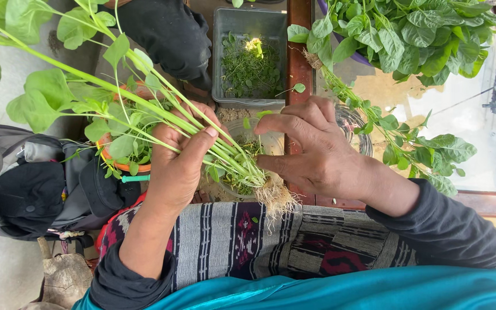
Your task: The person sits on the floor and trims the roots and lower leaves of green leafy vegetables by hand. They hold a bunch of stems, pull off unwanted parts, and place the cleaned vegetables into a pile on a glass table.
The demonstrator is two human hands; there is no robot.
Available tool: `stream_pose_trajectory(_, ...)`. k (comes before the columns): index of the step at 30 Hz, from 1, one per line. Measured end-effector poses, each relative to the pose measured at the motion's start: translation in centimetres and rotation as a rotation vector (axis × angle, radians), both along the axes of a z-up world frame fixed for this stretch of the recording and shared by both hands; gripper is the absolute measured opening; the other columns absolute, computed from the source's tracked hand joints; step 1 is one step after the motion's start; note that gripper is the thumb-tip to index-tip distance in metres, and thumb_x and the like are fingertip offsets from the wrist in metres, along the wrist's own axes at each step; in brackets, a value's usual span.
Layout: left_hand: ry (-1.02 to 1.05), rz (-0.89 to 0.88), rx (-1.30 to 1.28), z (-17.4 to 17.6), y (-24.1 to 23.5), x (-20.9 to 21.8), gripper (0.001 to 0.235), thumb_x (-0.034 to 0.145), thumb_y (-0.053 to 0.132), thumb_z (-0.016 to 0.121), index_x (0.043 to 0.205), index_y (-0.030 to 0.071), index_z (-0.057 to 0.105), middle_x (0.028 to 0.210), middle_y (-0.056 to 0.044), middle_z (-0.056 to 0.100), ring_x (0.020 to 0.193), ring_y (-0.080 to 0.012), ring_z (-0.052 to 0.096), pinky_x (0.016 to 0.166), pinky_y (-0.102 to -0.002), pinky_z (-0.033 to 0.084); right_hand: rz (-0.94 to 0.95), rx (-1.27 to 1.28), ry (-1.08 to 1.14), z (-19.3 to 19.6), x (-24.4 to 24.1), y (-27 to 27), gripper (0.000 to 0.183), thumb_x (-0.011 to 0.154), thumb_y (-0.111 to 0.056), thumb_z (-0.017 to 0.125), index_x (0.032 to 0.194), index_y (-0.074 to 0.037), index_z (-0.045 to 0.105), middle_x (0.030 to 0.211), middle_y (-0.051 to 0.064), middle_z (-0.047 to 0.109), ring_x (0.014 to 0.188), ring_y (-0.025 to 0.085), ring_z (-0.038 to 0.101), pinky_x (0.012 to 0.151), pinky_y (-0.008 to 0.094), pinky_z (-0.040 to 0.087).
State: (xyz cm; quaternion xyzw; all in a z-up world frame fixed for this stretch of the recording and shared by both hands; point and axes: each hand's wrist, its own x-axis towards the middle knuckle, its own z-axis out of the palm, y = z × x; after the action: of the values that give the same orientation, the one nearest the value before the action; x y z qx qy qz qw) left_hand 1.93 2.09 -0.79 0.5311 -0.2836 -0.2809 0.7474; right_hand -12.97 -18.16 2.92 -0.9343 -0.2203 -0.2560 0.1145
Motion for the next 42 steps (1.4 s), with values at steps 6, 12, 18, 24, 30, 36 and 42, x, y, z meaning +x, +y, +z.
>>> stream_pose_trajectory(6, 0.056, -0.008, -0.03, 0.0, 0.0, 0.4, 0.009, 0.098, 0.005, 0.059, 0.106, 0.002, 0.062, 0.091, -0.006, 0.069, 0.085, -0.011, 0.065, 0.08, -0.029, 0.054, 0.012, 0.019, 0.035, -0.4, 0.0, -0.2, 0.034, 0.067, -0.017, 0.082, 0.1, -0.021, 0.081, 0.129, 0.006, 0.054, 0.121, 0.029, 0.046, 0.099, 0.053, 0.031)
stream_pose_trajectory(12, 0.07, -0.026, -0.026, -0.3, -0.2, 0.0, 0.006, 0.097, 0.005, 0.059, 0.102, 0.003, 0.062, 0.088, -0.004, 0.067, 0.081, -0.0088, 0.063, 0.076, -0.027, 0.053, 0.003, 0.71, 0.314, -2.1, 1.4, 0.6, 0.014, 0.079, 0.0, 0.07, 0.088, -0.012, 0.073, 0.115, 0.007, 0.053, 0.105, 0.015, 0.047, 0.088, 0.04, 0.04)
stream_pose_trajectory(18, -0.066, 0.135, 0.048, -0.6, -0.8, 0.3, 0.001, 0.099, 0.005, 0.06, 0.097, 0.005, 0.06, 0.085, -0.002, 0.065, 0.072, -0.0054, 0.06, 0.065, -0.023, 0.052, -0.136, 1.119, 0.447, -0.8, 1.5, 2.1, 0.006, 0.097, -0.007, 0.064, 0.102, -0.009, 0.065, 0.095, 0.005, 0.061, 0.064, 0.007, 0.053, 0.059, 0.025, 0.044)
stream_pose_trajectory(24, -0.134, 0.185, 0.022, -1.0, -1.3, 0.4, 0.002, 0.1, 0.006, 0.062, 0.1, 0.005, 0.06, 0.091, -0.002, 0.064, 0.08, -0.007, 0.063, 0.069, -0.026, 0.057, -0.052, 0.296, 0.119, 0.4, 2.0, 5.5, 0.03, 0.085, -0.012, 0.08, 0.107, 0.001, 0.065, 0.099, 0.013, 0.065, 0.079, 0.025, 0.066, 0.066, 0.033, 0.054)
stream_pose_trajectory(30, 0.162, 0.075, -0.1, -0.6, -0.5, 0.9, 0.018, 0.095, 0.011, 0.063, 0.111, 0.005, 0.058, 0.098, -0.004, 0.064, 0.088, -0.0106, 0.064, 0.068, -0.03, 0.063, -0.236, 0.434, 0.341, 0.8, 3.2, 4.5, 0.023, 0.085, -0.006, 0.082, 0.105, -0.004, 0.072, 0.093, 0.007, 0.069, 0.058, 0.018, 0.058, 0.053, 0.03, 0.046)
stream_pose_trajectory(36, 0.255, 0.016, -0.173, 0.2, 0.2, 1.0, 0.029, 0.096, 0.016, 0.069, 0.118, 0.003, 0.057, 0.107, -0.011, 0.065, 0.086, -0.0182, 0.066, 0.072, -0.03, 0.059, -0.145, 0.539, 0.4, 0.7, 3.1, 3.7, 0.023, 0.085, -0.001, 0.079, 0.107, -0.003, 0.074, 0.098, 0.006, 0.069, 0.072, 0.01, 0.061, 0.057, 0.026, 0.046)
stream_pose_trajectory(42, -0.033, -0.213, -0.277, 1.8, 0.9, 0.5, 0.087, 0.084, 0.02, 0.09, 0.149, 0.011, 0.034, 0.139, -0.009, 0.05, 0.128, -0.013, 0.055, 0.113, -0.027, 0.049, -0.116, 1.175, 0.616, 0.2, 2.7, 2.0, 0.015, 0.091, 0.004, 0.074, 0.106, 0.003, 0.074, 0.1, 0.005, 0.072, 0.082, 0.006, 0.068, 0.069, 0.023, 0.057)
